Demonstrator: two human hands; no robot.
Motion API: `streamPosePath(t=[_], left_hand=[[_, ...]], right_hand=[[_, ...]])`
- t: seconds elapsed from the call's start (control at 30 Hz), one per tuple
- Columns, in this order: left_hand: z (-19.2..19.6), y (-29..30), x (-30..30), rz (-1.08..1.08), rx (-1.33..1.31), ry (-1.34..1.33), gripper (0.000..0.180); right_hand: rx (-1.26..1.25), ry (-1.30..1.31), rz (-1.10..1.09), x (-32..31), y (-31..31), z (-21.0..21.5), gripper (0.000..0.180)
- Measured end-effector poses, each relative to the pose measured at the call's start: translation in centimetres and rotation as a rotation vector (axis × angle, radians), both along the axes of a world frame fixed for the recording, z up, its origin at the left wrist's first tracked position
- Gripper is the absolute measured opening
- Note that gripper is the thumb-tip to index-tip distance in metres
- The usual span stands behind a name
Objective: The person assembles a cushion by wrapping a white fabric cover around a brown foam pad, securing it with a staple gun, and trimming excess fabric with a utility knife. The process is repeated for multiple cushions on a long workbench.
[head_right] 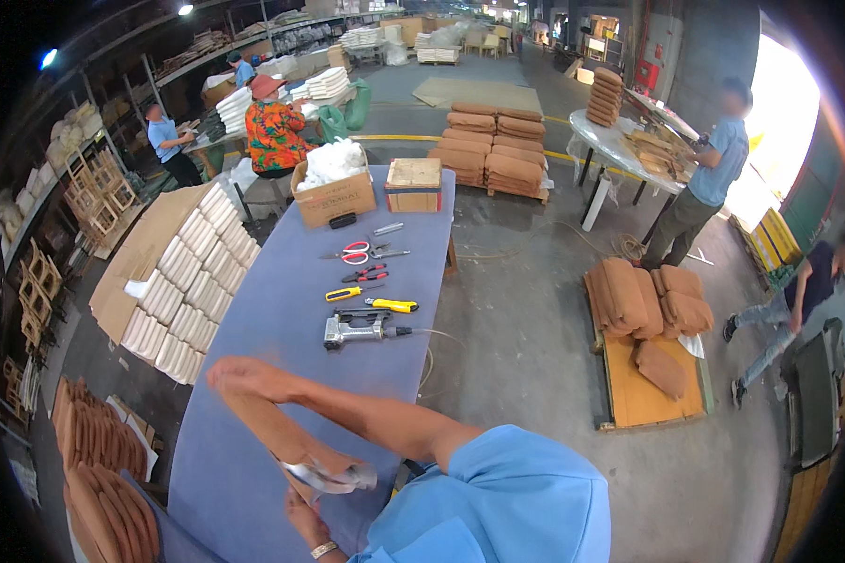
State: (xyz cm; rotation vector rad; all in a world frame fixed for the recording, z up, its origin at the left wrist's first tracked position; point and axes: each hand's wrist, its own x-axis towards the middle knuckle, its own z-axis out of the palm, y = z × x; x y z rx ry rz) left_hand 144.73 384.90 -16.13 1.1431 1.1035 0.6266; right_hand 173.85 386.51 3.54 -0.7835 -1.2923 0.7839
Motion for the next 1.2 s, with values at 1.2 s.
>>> streamPosePath(t=[1.2], left_hand=[[20.0, 0.8, 4.3, 0.293, 0.565, -0.692, 0.064]], right_hand=[[0.002, -0.252, 0.063, -14.9, -1.5, 3.5, 0.063]])
